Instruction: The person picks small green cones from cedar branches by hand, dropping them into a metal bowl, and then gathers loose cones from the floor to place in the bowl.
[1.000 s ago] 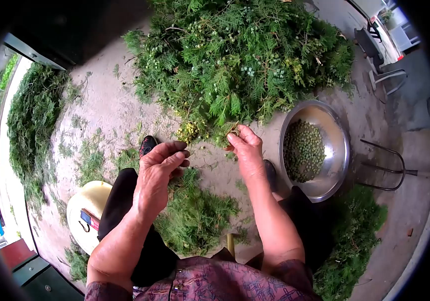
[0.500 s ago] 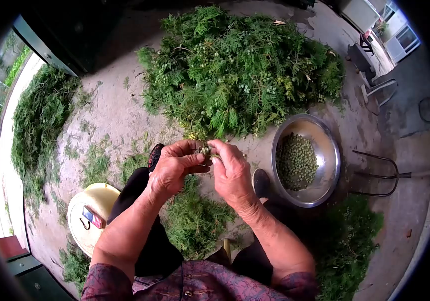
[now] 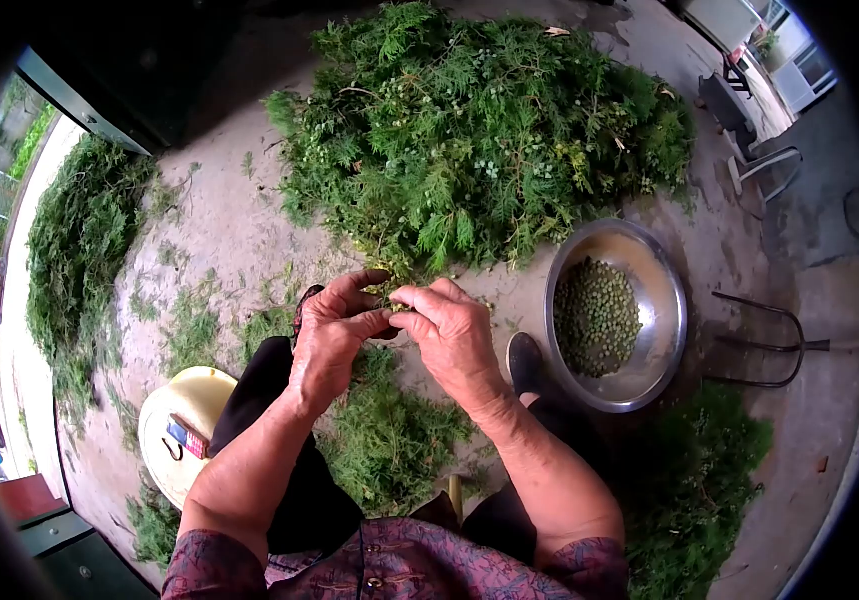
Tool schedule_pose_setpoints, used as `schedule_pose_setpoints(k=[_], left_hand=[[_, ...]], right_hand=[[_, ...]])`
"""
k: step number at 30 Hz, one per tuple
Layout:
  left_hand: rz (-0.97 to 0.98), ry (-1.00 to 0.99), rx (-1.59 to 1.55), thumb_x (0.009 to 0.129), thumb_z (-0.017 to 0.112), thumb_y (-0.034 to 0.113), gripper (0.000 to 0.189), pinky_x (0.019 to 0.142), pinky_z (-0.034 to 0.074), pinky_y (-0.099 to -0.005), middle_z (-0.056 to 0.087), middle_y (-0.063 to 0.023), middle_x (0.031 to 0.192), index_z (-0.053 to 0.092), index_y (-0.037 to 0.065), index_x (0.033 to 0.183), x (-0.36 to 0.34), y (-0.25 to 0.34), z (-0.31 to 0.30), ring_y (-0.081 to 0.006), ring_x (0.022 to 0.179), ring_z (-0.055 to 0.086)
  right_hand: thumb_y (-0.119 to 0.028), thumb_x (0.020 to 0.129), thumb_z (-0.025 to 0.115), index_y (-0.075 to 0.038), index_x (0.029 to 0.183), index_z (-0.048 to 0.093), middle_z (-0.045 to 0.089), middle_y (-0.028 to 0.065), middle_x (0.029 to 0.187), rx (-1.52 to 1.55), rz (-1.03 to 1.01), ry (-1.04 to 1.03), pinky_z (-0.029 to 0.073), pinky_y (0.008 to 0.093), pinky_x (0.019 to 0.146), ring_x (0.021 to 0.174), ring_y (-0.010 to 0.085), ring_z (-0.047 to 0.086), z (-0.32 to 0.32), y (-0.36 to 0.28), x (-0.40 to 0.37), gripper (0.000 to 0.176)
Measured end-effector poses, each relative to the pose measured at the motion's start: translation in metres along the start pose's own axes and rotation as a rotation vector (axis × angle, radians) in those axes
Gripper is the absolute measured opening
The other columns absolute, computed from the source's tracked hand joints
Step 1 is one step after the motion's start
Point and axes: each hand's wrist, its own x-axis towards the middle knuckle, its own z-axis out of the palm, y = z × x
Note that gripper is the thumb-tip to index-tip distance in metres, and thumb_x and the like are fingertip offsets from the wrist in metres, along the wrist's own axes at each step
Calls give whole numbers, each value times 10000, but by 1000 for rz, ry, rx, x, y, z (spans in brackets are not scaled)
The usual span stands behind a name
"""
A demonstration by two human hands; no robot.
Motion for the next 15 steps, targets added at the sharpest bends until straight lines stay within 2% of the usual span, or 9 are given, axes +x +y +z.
schedule_pose_setpoints(k=[4, 7, 8, 11, 15], left_hand=[[-24, -39, -77, 758, 598, -55, 362, 653, 480, -237, 581, -40, 792, 540, -5, 1112, -1, 0, 0, -117, 707, 570], [-13, 0, -124, 746, 597, -78, 355, 668, 491, -251, 575, -41, 816, 555, -2, 1091, 1, 0, 1, -122, 704, 571], [-13, -1, -130, 744, 600, -81, 349, 674, 495, -255, 571, -39, 817, 560, -2, 1081, 1, 0, 1, -124, 710, 572], [-14, -3, -144, 738, 607, -89, 326, 691, 505, -262, 564, -34, 823, 573, -1, 1050, 2, 0, 2, -129, 725, 573], [-3, 8, -158, 733, 610, -93, 277, 690, 508, -272, 590, -40, 785, 570, -8, 993, 2, -2, 4, -142, 709, 590]], right_hand=[[-65, 794, 631, -15, 957, 608, 536, 13, 666, 269, 142, 26, 428, 245, 512, 569, 97, 490, -1, -5, -1, 172], [-120, 857, 576, -10, 927, 614, 529, -18, 665, 653, 455, 47, 399, 195, 463, 542, 53, 472, -12, -8, 0, 135], [-154, 877, 554, -28, 912, 618, 519, -33, 647, 700, 455, 80, 369, 163, 438, 522, 31, 464, -15, -5, 2, 146], [-130, 869, 554, -25, 1000, 539, 551, 7, 747, 873, 465, 105, 391, 175, 463, 599, 64, 524, -23, -2, 8, 168], [-153, 837, 608, -28, 1058, 467, 542, 29, 827, 960, 527, -59, 403, 179, 508, 668, 79, 535, -25, 0, 6, 290]])
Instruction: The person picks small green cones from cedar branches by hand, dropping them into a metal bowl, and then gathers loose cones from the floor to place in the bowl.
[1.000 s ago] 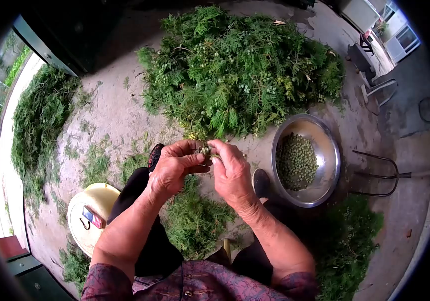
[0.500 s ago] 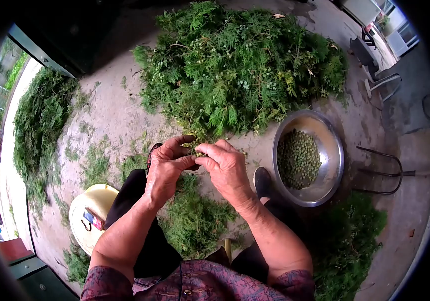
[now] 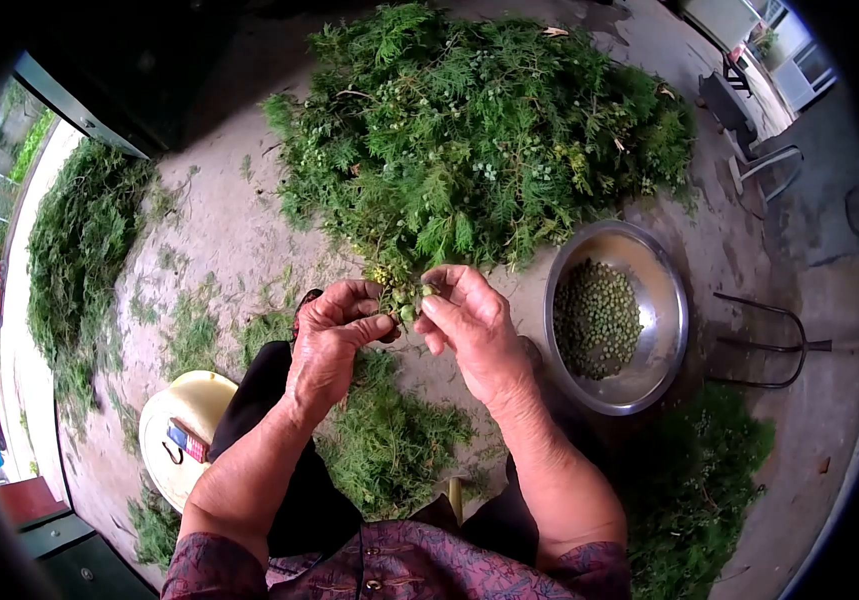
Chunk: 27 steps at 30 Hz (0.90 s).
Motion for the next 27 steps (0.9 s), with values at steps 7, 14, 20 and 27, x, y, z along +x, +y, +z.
schedule_pose_setpoints(k=[7, 14, 20, 27], left_hand=[[-44, -87, 76, 746, 645, -31, 215, 675, 496, -242, 599, -44, 801, 573, -19, 948, -2, 1, 3, -118, 743, 576], [-65, -87, 292, 769, 657, 50, 98, 633, 464, -233, 608, -22, 730, 618, -10, 836, -4, 5, 8, -79, 678, 542], [-51, -148, 419, 789, 637, 110, 133, 566, 380, -226, 553, 18, 662, 621, -16, 829, -7, 13, 8, -67, 620, 455], [-84, -39, 78, 846, 568, 108, 132, 558, 431, -234, 609, -36, 722, 605, 28, 943, 1, 1, 5, -102, 586, 523]], right_hand=[[-64, 807, 627, -19, 1047, 543, 563, -5, 805, -235, -56, 31, 430, 183, 591, 672, 41, 491, 6, 5, -4, 259], [-68, 807, 623, -13, 1038, 544, 563, -6, 782, -433, -136, 16, 442, 189, 595, 683, 42, 514, 8, 1, -8, 250], [-119, 849, 583, -14, 1041, 531, 545, 3, 715, -172, 60, -24, 413, 192, 528, 612, 64, 508, 2, 1, -11, 225], [-123, 882, 526, -25, 1048, 524, 541, 27, 812, 256, 92, -38, 405, 226, 564, 705, 120, 537, -7, -5, -6, 192]])
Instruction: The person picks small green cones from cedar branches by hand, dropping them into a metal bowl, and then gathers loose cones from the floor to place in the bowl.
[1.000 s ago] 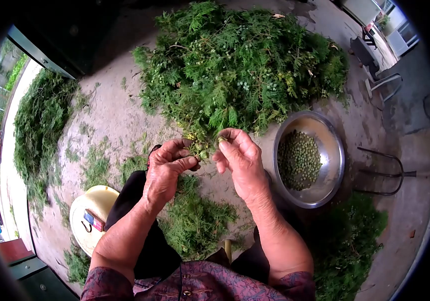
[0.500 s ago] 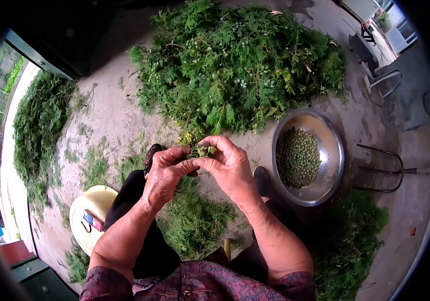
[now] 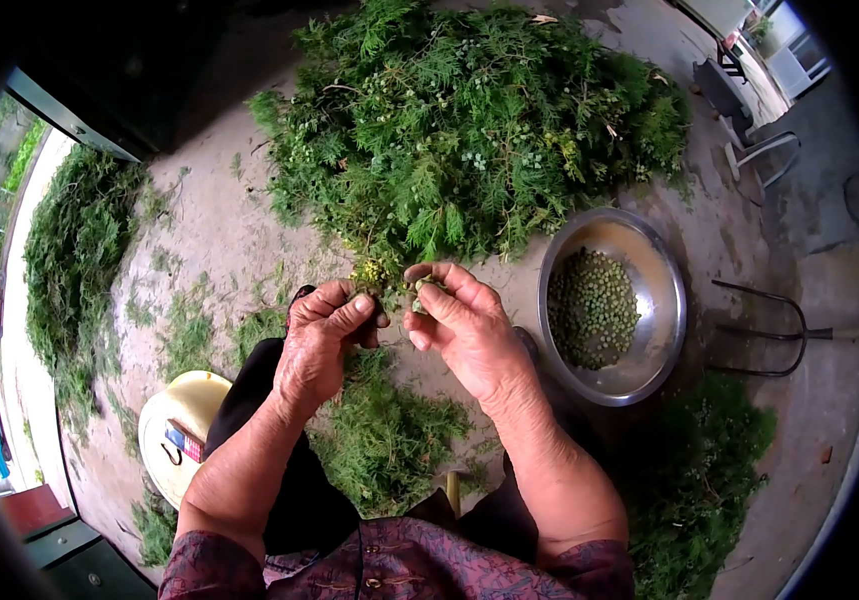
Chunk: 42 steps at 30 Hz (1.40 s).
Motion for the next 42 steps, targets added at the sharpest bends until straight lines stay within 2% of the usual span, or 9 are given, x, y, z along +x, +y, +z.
schedule_pose_setpoints(k=[4, 9, 23, 31, 33, 35, 37, 39, 42], left_hand=[[15, 51, -48, 882, 490, 87, 287, 601, 421, -223, 625, -40, 840, 508, 30, 1162, 2, 2, -2, -90, 629, 526], [-15, 211, -166, 826, 587, 75, 203, 569, 409, -209, 629, -29, 814, 588, 64, 1029, 7, 4, -13, -96, 620, 527], [33, -74, 135, 784, 661, 158, 152, 597, 399, -225, 581, 1, 690, 630, 15, 825, 1, -1, 3, -75, 627, 496], [114, 295, -212, 814, 621, 142, 74, 551, 417, -237, 562, -2, 693, 582, 79, 805, 12, 1, -18, -102, 607, 505], [147, 407, -292, 851, 589, 212, 140, 585, 452, -265, 581, -24, 731, 571, 75, 874, 15, 8, -41, -108, 620, 520], [221, 539, -332, 846, 583, 346, 495, 709, 473, -311, 541, -142, 1065, 413, 50, 1204, 11, 21, -53, -211, 905, 545], [331, 522, -388, 851, 567, 345, 834, 937, 408, -492, 82, -275, 1393, -25, 101, 1386, 6, 32, -78, -414, 1191, 374], [357, 613, -567, 836, 602, 276, 841, 917, 405, -563, -18, -276, 1400, -17, 152, 1392, 8, 42, -111, -463, 1231, 277], [371, 636, -519, 841, 595, 252, 814, 910, 416, -553, 34, -255, 1403, 10, 90, 1384, 6, 51, -146, -453, 1207, 330]], right_hand=[[-119, 877, 526, -29, 1073, 518, 560, 37, 839, 19, 7, 21, 422, 230, 583, 744, 144, 560, -2, 0, -1, 216], [-96, 880, 503, -24, 1116, 511, 579, 75, 946, -14, -75, 15, 451, 249, 624, 790, 167, 571, -26, -6, 1, 247], [-81, 879, 500, -9, 1120, 510, 565, 22, 858, -363, -9, -14, 433, 175, 537, 688, 73, 563, -4, 4, -11, 252], [-27, 851, 504, 3, 987, 525, 544, 81, 845, -31, -107, 331, 472, 242, 580, 694, 162, 563, -33, -3, -5, 142], [-15, 853, 494, 25, 979, 515, 539, 107, 852, 111, -210, 467, 490, 265, 601, 703, 197, 564, -58, -11, -4, 134], [-8, 864, 473, 45, 986, 500, 523, 145, 896, 236, -271, 638, 520, 314, 645, 763, 241, 559, -96, -23, -4, 135], [-18, 889, 434, 61, 999, 479, 505, 185, 962, 385, -353, 823, 533, 368, 695, 834, 278, 544, -125, -41, -5, 143], [-26, 916, 371, 58, 1056, 462, 491, 192, 1051, 505, -382, 844, 527, 427, 778, 898, 300, 531, -169, -59, -13, 187], [-88, 951, 281, 39, 1167, 419, 476, 185, 1163, 437, -486, 989, 476, 517, 856, 1024, 340, 496, -197, -77, -26, 286]])
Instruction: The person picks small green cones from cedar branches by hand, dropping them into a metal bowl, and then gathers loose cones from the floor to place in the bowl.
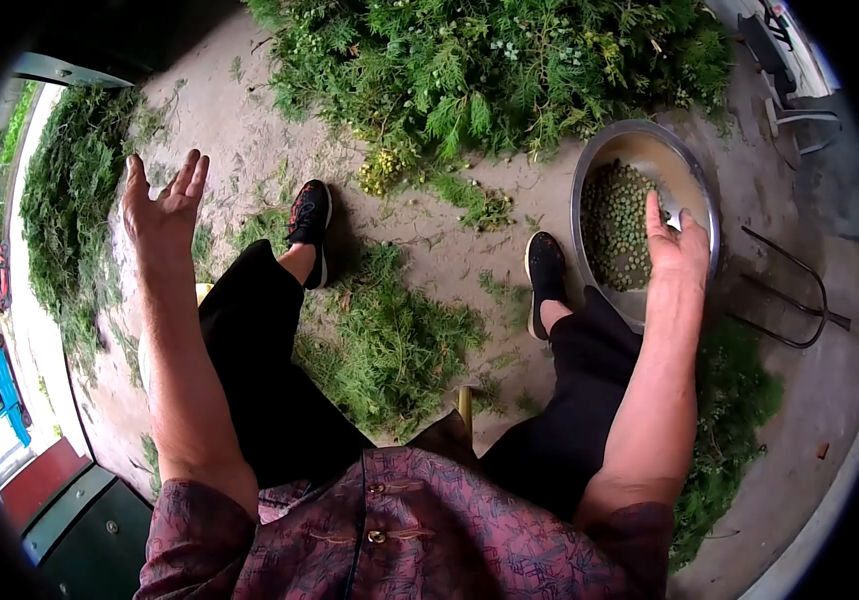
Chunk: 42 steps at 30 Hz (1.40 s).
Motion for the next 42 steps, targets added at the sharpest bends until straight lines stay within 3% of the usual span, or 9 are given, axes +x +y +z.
schedule_pose_setpoints(k=[6, 14, 24, 28, 31, 32, 34, 36, 42], left_hand=[[21, -68, 152, 869, 554, 179, 573, 828, 485, -441, 272, -238, 1338, 209, 5, 1292, -12, 2, 5, -376, 1139, 456], [-22, -118, 205, 848, 586, 193, 445, 794, 470, -315, 491, -189, 1138, 369, -47, 1154, -28, -6, 11, -242, 988, 543], [-220, -224, 56, 912, 472, 163, 316, 767, 469, -285, 528, -142, 1105, 436, -46, 1145, -32, 8, -2, -186, 922, 547], [-235, -228, 58, 917, 464, 166, 377, 769, 454, -281, 509, -149, 1132, 384, -65, 1204, -36, 8, 3, -185, 924, 541], [-243, -221, 42, 920, 460, 167, 398, 771, 443, -277, 497, -160, 1146, 364, -71, 1225, -39, 10, 5, -188, 920, 538], [-245, -224, 28, 921, 459, 167, 403, 771, 440, -275, 493, -165, 1151, 359, -73, 1229, -39, 11, 5, -190, 918, 538], [-244, -227, 4, 920, 457, 159, 402, 771, 434, -272, 484, -173, 1159, 358, -76, 1230, -39, 11, 3, -189, 916, 535], [-245, -214, -1, 923, 442, 142, 400, 783, 422, -279, 453, -182, 1206, 345, -76, 1244, -40, 13, 4, -195, 936, 520], [-220, -210, -46, 932, 404, 140, 428, 790, 416, -319, 415, -190, 1264, 293, -60, 1294, -45, 13, 4, -236, 931, 513]], right_hand=[[-128, 945, 319, 27, 1216, 389, 506, 192, 1098, -228, -110, 144, 474, 491, 868, 1010, 320, 531, -26, -8, 40, 319], [-95, 846, 501, -103, 1123, 574, 600, 86, 1057, -1915, -221, -994, 478, 320, 818, 909, 197, 585, -37, 213, -47, 286], [-232, 745, 674, -160, 1352, 270, 136, 163, 1425, -2285, -176, -1057, 394, 475, 920, 1241, 402, 267, -128, 398, -81, 732], [-180, 733, 669, -153, 1340, 311, 115, 135, 1446, -2372, -23, -1534, 554, 371, 727, 1296, 414, 155, -178, 411, -139, 705], [-147, 777, 590, -122, 1268, 433, 261, 151, 1411, -1909, 639, -1941, 113, 453, 1094, 1293, 306, 240, -227, 404, -169, 516], [-108, 768, 582, -115, 1209, 502, 400, 177, 1322, -1658, 361, -2219, 318, 413, 1016, 1148, 274, 443, -270, 421, -157, 448], [-15, 735, 560, -94, 1047, 585, 608, 131, 987, -1283, 797, -1706, 500, 330, 718, 834, 227, 588, -279, 422, -140, 323], [-5, 741, 540, -79, 902, 604, 624, 95, 796, -1648, -54, -1741, 511, 292, 566, 720, 176, 602, -185, 400, -138, 189], [-38, 797, 505, -45, 883, 533, 512, 157, 882, -1858, -611, -1093, 480, 375, 567, 724, 290, 576, -109, 436, -41, 90]])
